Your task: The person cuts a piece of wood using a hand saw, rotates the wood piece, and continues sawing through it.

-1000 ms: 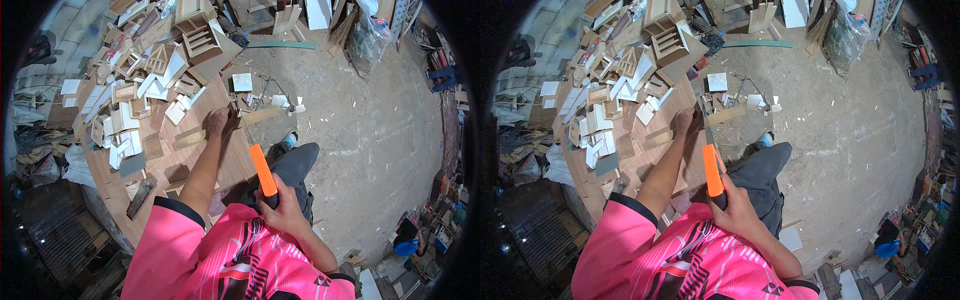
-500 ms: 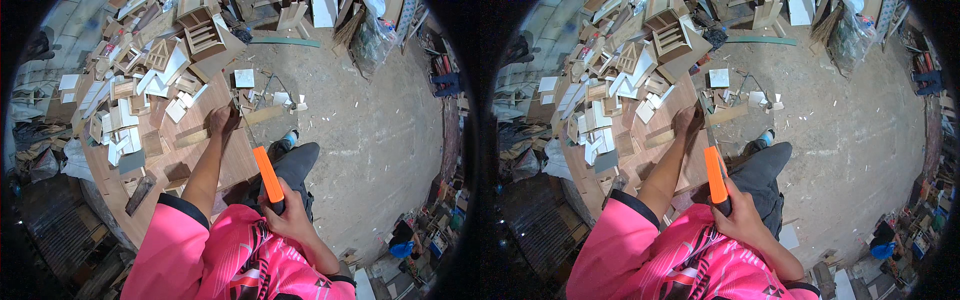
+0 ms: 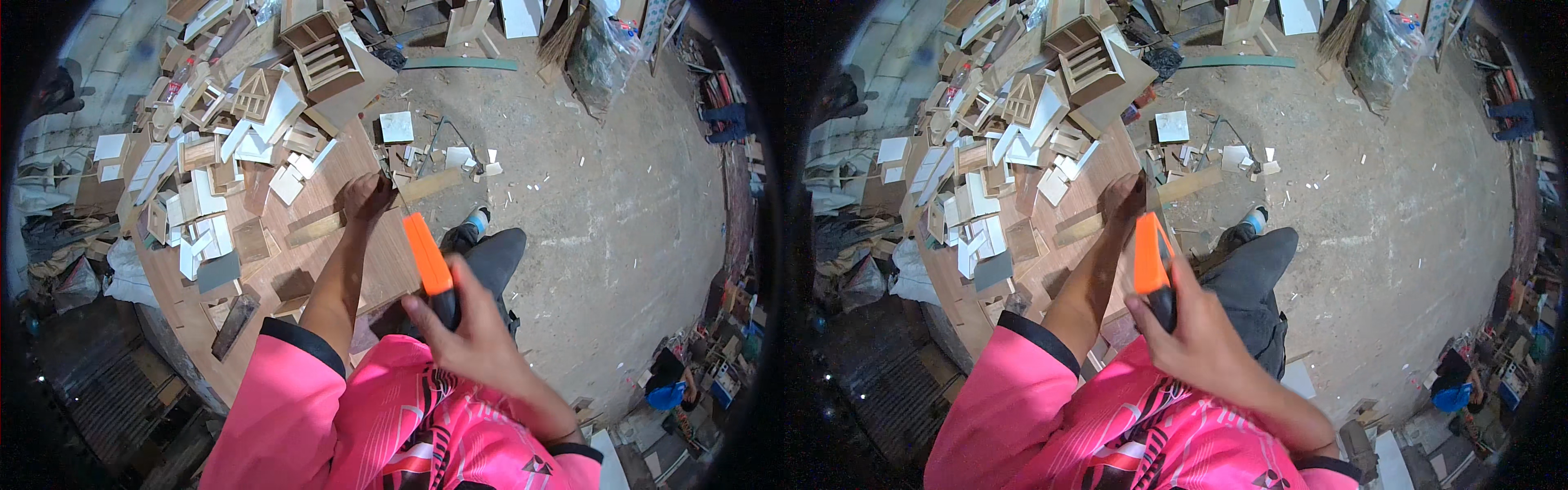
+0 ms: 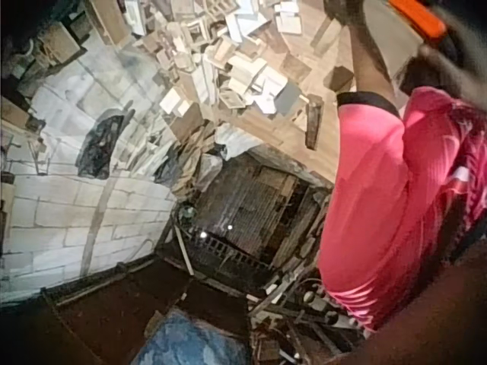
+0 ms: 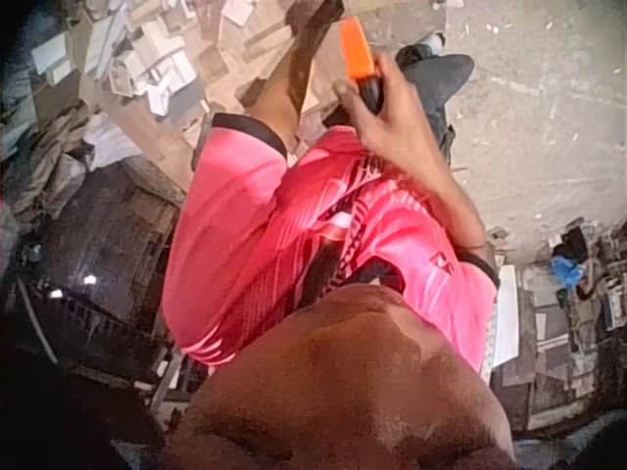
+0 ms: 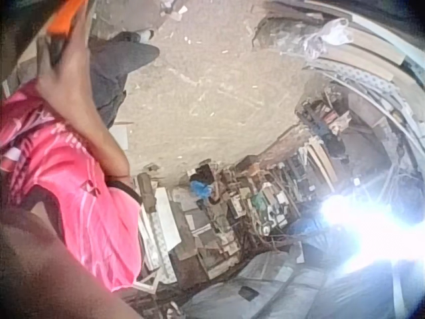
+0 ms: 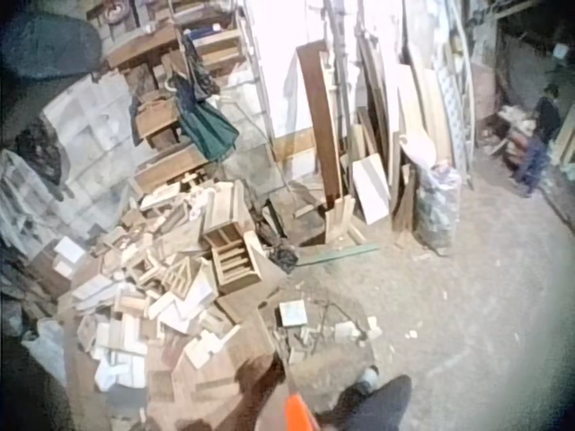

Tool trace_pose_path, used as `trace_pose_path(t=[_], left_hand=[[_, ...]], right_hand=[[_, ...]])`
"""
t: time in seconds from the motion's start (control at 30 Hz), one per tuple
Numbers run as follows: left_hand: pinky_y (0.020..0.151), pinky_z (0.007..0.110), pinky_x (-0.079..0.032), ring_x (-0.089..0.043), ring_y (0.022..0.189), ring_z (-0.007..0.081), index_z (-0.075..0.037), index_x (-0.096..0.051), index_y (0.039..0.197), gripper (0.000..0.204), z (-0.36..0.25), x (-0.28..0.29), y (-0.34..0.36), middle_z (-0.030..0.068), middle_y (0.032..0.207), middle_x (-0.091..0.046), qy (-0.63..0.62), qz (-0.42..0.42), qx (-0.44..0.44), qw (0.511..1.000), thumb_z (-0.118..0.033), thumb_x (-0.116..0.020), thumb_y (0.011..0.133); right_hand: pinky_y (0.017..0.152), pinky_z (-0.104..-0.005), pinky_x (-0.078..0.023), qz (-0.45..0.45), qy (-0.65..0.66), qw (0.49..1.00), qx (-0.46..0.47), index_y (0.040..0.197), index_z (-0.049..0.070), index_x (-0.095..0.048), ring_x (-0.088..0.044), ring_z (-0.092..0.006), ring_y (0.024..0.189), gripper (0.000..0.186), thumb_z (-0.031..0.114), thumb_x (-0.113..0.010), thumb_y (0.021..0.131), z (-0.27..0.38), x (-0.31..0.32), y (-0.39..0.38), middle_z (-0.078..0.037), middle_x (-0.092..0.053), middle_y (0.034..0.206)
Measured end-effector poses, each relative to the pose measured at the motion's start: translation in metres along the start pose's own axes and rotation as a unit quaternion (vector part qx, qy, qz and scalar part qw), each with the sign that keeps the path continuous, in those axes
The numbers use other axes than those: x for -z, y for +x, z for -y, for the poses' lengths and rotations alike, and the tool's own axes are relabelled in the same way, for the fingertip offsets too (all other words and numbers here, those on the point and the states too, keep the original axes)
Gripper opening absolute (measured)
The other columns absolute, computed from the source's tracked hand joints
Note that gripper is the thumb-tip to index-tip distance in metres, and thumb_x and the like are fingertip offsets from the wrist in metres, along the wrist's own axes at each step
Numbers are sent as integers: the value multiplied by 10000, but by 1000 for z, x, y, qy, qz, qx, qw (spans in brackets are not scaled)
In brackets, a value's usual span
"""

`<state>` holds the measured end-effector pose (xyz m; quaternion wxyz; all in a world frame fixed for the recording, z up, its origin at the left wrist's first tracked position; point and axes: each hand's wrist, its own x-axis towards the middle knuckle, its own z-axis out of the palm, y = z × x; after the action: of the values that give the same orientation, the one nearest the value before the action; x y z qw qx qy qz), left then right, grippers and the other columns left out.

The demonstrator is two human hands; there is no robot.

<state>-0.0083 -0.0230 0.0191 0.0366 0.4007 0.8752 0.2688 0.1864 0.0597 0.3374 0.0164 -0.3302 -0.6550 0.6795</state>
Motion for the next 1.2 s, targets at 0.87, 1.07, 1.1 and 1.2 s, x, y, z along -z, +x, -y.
trace_pose_path(t=[0.87, 1.07, 1.1, 1.2], left_hand=[[608, 451, -494, -649, 713, 333, -176, -680, 809, 251, 46, -39, -22, 86, 768, -678, -215, -46, 94, 971, -403, -576, 834], [625, 432, -497, -660, 719, 309, -169, -680, 817, 211, 32, -20, -18, 81, 768, -682, 49, 64, 72, 994, -365, -601, 809], [626, 432, -497, -661, 720, 308, -168, -680, 817, 210, 34, -18, -20, 82, 767, -682, 47, 68, 79, 994, -363, -603, 807], [628, 430, -497, -663, 723, 305, -166, -680, 817, 205, 30, -15, -17, 83, 766, -682, 34, 74, 83, 993, -359, -611, 802]], right_hand=[[366, -339, -406, 92, -14, 987, -131, 829, -28, -487, -532, -178, 440, 100, 48, -497, 765, -84, -53, 238, -97, -525, 601], [405, -335, -437, 88, -66, 991, -70, 929, -63, -541, -547, -181, 478, 234, 24, -526, 712, -67, -52, 207, -116, -559, 635], [410, -337, -438, 116, -32, 989, -81, 924, -60, -534, -547, -181, 488, 225, 31, -523, 718, -51, -50, 195, -113, -552, 635], [412, -337, -436, 129, -9, 988, -79, 907, -54, -515, -545, -180, 498, 201, 42, -516, 730, 12, -27, 160, -103, -536, 632]])
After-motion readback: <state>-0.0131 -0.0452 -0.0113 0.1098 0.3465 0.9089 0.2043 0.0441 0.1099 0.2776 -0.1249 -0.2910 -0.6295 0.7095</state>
